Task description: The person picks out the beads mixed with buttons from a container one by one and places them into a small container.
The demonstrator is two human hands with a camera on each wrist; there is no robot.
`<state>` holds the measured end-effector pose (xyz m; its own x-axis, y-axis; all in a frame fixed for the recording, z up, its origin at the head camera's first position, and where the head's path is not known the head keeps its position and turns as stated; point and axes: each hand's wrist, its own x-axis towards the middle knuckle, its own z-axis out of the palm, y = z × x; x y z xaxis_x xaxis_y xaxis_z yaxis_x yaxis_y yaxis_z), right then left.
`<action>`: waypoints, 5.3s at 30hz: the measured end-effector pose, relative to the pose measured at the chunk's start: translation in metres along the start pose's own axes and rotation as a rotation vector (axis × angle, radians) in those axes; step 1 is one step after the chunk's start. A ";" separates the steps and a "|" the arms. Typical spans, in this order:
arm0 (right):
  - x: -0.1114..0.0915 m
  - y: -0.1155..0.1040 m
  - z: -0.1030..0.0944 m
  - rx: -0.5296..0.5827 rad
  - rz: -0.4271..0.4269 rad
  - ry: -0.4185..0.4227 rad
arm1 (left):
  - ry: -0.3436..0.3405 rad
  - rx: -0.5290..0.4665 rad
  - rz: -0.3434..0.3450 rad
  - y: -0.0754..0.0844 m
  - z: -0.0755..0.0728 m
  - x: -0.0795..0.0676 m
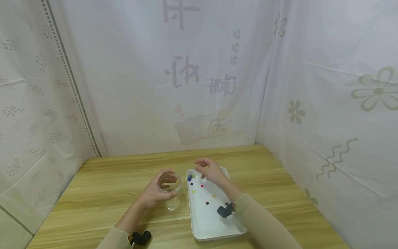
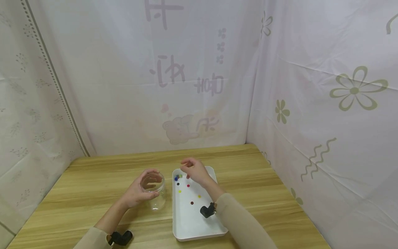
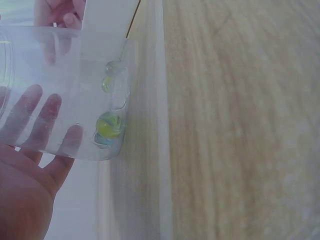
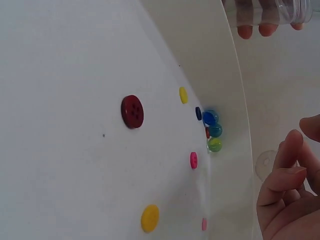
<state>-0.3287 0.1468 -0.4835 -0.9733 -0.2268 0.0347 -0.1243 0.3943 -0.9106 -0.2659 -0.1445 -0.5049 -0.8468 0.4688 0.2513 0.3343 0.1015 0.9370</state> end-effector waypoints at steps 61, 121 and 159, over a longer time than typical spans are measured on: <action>0.000 0.019 0.030 -0.243 -0.005 -0.143 | -0.006 0.004 0.017 0.000 0.000 -0.001; -0.027 -0.044 0.007 0.124 -0.059 -0.182 | 0.005 0.015 0.013 0.001 0.000 0.000; -0.044 -0.086 0.044 0.100 -0.206 -0.332 | -0.019 0.039 -0.021 -0.001 -0.002 0.000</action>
<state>-0.2662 0.0836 -0.4249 -0.8131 -0.5734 0.1003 -0.2746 0.2258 -0.9347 -0.2666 -0.1462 -0.5052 -0.8461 0.4825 0.2263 0.3322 0.1454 0.9319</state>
